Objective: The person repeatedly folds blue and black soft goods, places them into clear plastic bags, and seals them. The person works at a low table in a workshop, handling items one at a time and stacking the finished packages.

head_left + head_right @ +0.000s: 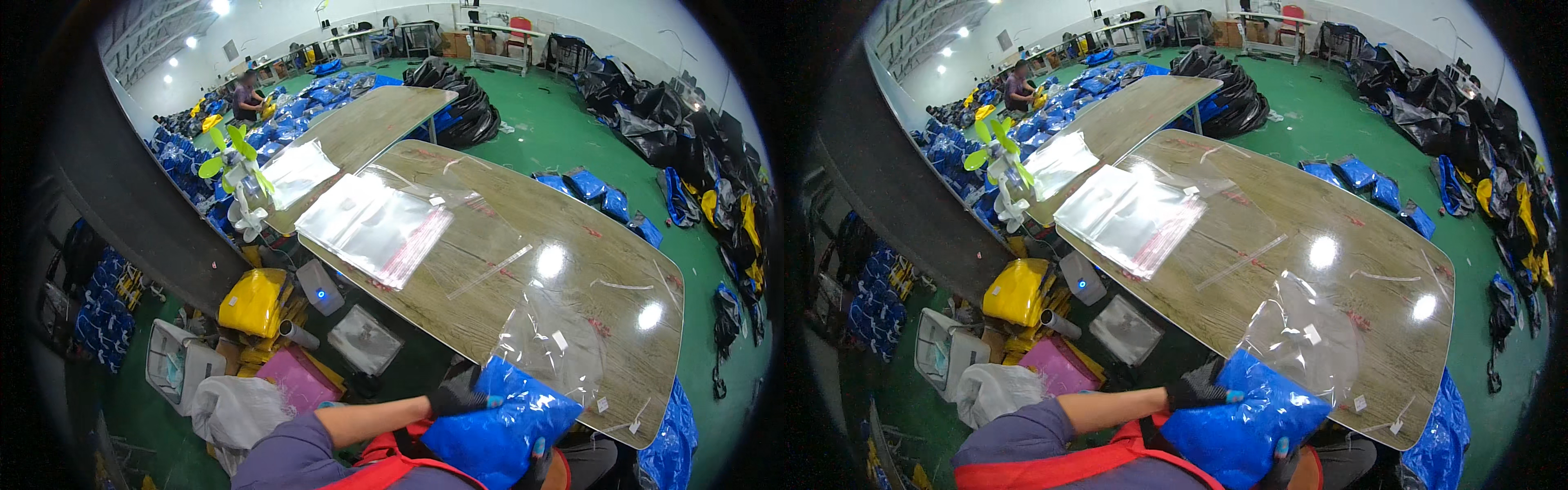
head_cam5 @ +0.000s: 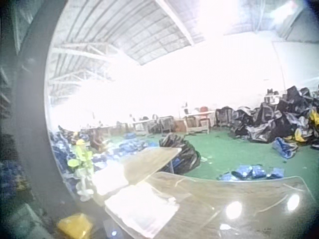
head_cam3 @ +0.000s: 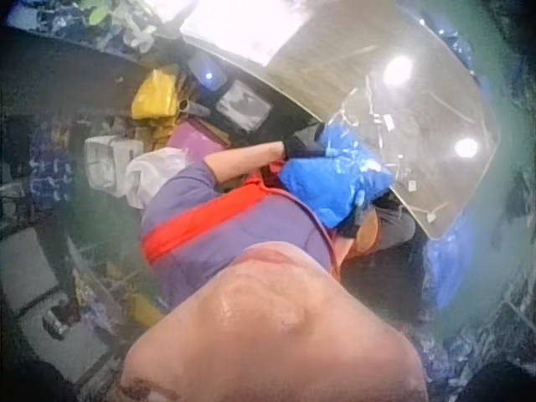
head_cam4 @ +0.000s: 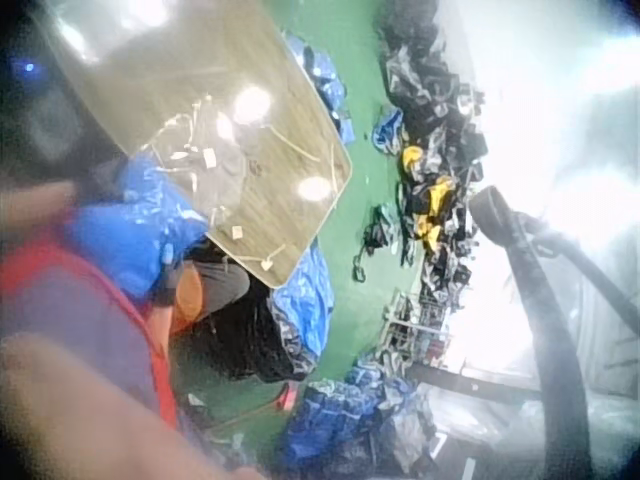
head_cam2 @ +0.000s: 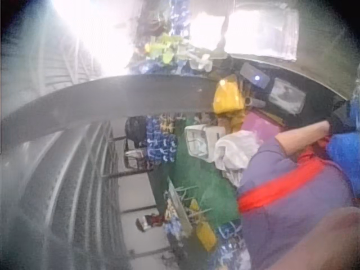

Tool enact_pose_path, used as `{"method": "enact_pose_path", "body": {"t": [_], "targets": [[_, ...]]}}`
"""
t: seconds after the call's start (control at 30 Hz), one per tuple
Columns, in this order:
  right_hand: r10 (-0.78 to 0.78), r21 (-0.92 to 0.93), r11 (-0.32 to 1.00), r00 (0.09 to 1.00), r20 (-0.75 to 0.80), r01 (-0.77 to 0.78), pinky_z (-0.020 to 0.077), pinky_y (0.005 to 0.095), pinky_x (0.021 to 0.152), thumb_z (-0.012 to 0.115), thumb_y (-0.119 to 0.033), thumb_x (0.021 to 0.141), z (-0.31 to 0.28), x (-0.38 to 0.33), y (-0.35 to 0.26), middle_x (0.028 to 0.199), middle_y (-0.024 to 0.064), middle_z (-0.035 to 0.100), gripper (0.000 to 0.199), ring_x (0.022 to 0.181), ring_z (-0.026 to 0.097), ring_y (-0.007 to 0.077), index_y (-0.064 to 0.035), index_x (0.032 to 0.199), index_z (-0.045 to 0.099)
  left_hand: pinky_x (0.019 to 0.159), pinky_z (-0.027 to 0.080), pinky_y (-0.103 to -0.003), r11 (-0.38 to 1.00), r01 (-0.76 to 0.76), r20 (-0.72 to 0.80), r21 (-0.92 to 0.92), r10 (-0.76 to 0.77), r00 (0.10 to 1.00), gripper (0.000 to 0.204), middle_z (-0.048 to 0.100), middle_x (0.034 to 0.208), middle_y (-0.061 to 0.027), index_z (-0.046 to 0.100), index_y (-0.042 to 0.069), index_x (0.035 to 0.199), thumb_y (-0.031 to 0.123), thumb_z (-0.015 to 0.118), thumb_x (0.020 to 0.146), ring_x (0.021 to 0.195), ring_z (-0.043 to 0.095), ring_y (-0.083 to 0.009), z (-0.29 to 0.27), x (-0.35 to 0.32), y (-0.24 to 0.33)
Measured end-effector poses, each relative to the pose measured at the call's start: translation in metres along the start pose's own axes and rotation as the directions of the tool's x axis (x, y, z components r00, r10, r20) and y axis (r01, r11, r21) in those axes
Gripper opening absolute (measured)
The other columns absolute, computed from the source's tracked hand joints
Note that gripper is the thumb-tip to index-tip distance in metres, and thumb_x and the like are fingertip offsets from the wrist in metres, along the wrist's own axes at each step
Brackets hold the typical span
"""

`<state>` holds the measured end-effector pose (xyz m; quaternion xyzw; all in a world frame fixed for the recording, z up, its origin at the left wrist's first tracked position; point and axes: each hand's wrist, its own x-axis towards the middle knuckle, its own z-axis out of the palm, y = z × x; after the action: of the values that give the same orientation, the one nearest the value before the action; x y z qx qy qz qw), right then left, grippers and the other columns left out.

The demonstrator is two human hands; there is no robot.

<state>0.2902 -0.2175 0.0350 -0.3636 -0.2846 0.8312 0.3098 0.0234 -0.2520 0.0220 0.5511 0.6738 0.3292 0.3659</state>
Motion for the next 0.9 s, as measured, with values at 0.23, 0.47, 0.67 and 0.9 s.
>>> {"method": "enact_pose_path", "body": {"t": [0.23, 0.47, 0.67, 0.9], "targets": [[-0.081, -0.210, 0.976, 0.992, -0.094, 0.060, 0.0454, 0.0432, 0.096, 0.063, -0.024, 0.085, 0.028, -0.003, -0.003, 0.128, 0.0174, 0.054, 0.056, 0.114, 0.054, 0.0302, -0.0004, 0.133, 0.046, 0.108, 0.033, -0.037, 0.759, 0.058, 0.298, -0.648, 0.183, 0.937, 0.086, 0.043, 0.142, -0.0137, 0.025, 0.010, 0.149, 0.048, 0.066, 0.084, 0.129, 0.043, -0.0254, -0.011, -0.081, 0.006], [-0.109, -0.232, 0.969, 0.989, -0.102, 0.083, 0.0457, 0.0417, 0.096, 0.065, -0.018, 0.083, 0.035, -0.004, -0.009, 0.127, 0.0163, 0.055, 0.056, 0.113, 0.055, 0.0290, -0.0007, 0.133, 0.046, 0.102, 0.040, -0.037, 0.810, 0.274, 0.368, -0.518, -0.077, 0.926, 0.078, 0.054, 0.131, -0.0158, 0.040, 0.005, 0.140, 0.049, 0.069, 0.082, 0.120, 0.051, -0.0236, 0.003, -0.043, 0.017], [-0.165, -0.228, 0.964, 0.979, -0.117, 0.135, 0.0460, 0.0404, 0.095, 0.067, -0.014, 0.082, 0.036, -0.014, -0.023, 0.126, 0.0155, 0.056, 0.057, 0.112, 0.055, 0.0279, -0.0009, 0.133, 0.046, 0.107, 0.035, -0.039, 0.842, 0.182, 0.389, -0.507, 0.035, 0.920, 0.105, 0.040, 0.142, -0.0184, 0.018, 0.003, 0.148, 0.049, 0.077, 0.074, 0.130, 0.040, -0.0245, -0.009, 0.003, 0.018], [-0.145, -0.287, 0.958, 0.899, -0.413, 0.023, 0.0427, 0.0381, 0.099, 0.074, -0.011, 0.077, 0.017, -0.051, 0.000, 0.126, 0.0125, 0.056, 0.066, 0.113, 0.055, 0.0248, -0.0016, 0.135, 0.045, 0.109, 0.032, -0.044, 0.604, 0.467, 0.621, -0.645, 0.058, 0.782, 0.093, 0.039, 0.145, -0.0149, 0.025, 0.006, 0.147, 0.029, 0.080, 0.076, 0.133, 0.037, -0.0256, 0.021, -0.090, -0.024]]}}
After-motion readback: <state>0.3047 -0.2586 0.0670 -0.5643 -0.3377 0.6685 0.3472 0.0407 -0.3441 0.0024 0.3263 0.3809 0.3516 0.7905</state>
